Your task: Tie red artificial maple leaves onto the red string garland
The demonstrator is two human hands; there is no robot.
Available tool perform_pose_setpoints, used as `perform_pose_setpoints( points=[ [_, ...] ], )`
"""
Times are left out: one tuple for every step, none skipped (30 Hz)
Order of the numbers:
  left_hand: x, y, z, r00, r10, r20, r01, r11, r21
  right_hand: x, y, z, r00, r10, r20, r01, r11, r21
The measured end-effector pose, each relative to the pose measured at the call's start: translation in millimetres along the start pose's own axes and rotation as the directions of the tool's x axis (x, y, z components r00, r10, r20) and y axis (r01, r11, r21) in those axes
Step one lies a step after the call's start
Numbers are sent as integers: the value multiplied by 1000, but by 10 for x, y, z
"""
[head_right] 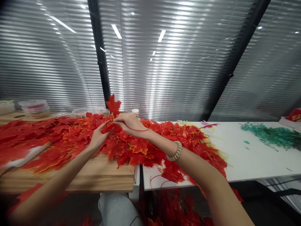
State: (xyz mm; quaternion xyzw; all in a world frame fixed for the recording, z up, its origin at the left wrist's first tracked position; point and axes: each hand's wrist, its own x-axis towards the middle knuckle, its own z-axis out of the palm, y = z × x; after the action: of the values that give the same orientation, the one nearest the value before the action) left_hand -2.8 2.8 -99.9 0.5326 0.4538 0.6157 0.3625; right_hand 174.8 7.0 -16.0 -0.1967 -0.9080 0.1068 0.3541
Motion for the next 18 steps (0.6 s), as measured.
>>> perform_pose_setpoints(
  points=[
    [9,-1,-30,999,39,6,-39,997,63,-55,16,-21,999,19,-40,-19,1000,-14],
    [10,-1,-67,998,57,22,-59,993,99,-112,34,-38,996,40,-77,-42,999,-22],
    [5,-4,-107,998,52,39,-56,993,106,-167,54,-51,991,64,-114,-67,997,-23],
    [-4,-10,-148,998,35,48,-40,995,91,-218,74,-58,985,92,-146,-95,995,-18],
    [-14,-21,-186,999,12,50,-15,998,63,-265,95,-58,979,118,-167,-121,993,-8],
    [-25,-37,-220,999,-15,50,13,999,31,-306,115,-51,975,138,-174,-140,990,5],
    [-34,-54,-249,998,-36,46,36,999,4,-339,133,-37,973,152,-171,-152,988,16],
    [-41,-71,-272,998,-47,38,48,999,-13,-364,150,-20,973,163,-163,-162,987,21],
    [-48,-84,-290,998,-52,28,53,998,-19,-381,163,0,973,172,-155,-171,985,21],
    [-56,-92,-302,998,-55,13,55,998,-19,-391,173,19,972,182,-151,-181,983,16],
    [-66,-91,-311,998,-54,-11,54,998,-17,-396,181,36,969,192,-154,-193,981,9],
    [-79,-82,-317,998,-42,-42,42,999,-13,-397,185,49,967,203,-157,-206,979,-1],
    [-95,-63,-322,998,-24,-61,24,1000,-4,-397,188,59,965,213,-155,-218,976,-11],
    [-116,-36,-325,998,-5,-65,6,1000,14,-397,189,65,964,221,-150,-226,974,-20],
    [-139,-2,-327,998,14,-57,-12,999,37,-399,188,69,964,227,-142,-232,972,-26],
    [-163,36,-328,999,27,-40,-25,998,63,-405,186,72,964,231,-134,-236,971,-27],
    [-187,76,-326,999,33,-23,-30,996,87,-414,183,74,963,236,-128,-241,970,-21],
    [-210,117,-322,1000,28,-13,-27,995,100,-428,179,77,961,245,-125,-248,969,-8]
  ],
)
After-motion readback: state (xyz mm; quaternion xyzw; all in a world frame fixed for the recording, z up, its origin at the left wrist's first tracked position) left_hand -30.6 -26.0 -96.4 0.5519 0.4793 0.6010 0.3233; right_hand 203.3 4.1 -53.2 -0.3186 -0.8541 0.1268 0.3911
